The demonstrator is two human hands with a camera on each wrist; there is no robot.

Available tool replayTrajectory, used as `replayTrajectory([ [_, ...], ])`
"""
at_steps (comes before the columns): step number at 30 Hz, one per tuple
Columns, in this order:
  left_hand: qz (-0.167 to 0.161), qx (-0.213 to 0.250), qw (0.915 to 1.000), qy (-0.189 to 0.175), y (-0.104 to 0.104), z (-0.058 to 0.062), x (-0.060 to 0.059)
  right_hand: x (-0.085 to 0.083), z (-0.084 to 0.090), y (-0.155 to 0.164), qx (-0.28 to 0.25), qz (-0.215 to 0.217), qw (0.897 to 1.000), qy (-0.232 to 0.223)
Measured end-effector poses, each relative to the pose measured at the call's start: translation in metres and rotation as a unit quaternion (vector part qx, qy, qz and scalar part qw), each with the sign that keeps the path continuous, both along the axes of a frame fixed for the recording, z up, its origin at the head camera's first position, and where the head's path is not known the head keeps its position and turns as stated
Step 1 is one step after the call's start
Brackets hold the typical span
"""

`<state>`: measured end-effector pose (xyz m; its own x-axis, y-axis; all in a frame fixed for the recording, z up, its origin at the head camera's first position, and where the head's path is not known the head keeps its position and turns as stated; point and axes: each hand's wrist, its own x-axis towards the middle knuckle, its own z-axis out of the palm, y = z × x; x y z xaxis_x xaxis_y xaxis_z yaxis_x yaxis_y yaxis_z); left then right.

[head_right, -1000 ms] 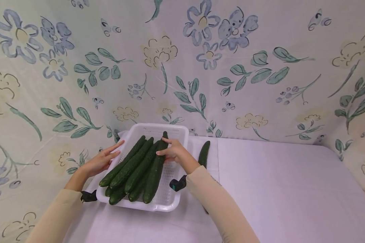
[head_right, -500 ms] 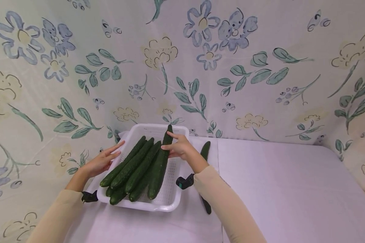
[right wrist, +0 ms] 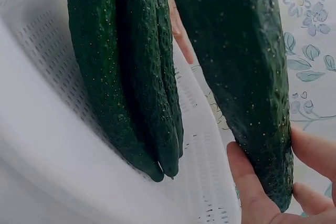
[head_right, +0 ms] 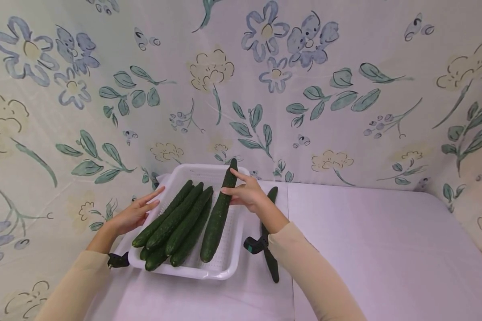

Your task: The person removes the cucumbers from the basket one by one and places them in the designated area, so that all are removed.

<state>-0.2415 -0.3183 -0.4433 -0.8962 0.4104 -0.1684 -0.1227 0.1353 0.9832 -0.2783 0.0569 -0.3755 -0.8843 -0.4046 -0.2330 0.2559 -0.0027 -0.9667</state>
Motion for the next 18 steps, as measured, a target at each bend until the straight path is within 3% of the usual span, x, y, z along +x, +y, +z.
replayTrajectory([
  [11, 0.003, -0.015, 0.9999, 0.007, -0.007, -0.009, -0.007, 0.001, 0.000, 0.022, -0.008, -0.021, 1.000, 0.014],
  [18, 0.010, -0.009, 0.9996, -0.023, 0.001, 0.008, 0.002, -0.002, -0.007, 0.044, -0.023, -0.007, 1.000, 0.019],
])
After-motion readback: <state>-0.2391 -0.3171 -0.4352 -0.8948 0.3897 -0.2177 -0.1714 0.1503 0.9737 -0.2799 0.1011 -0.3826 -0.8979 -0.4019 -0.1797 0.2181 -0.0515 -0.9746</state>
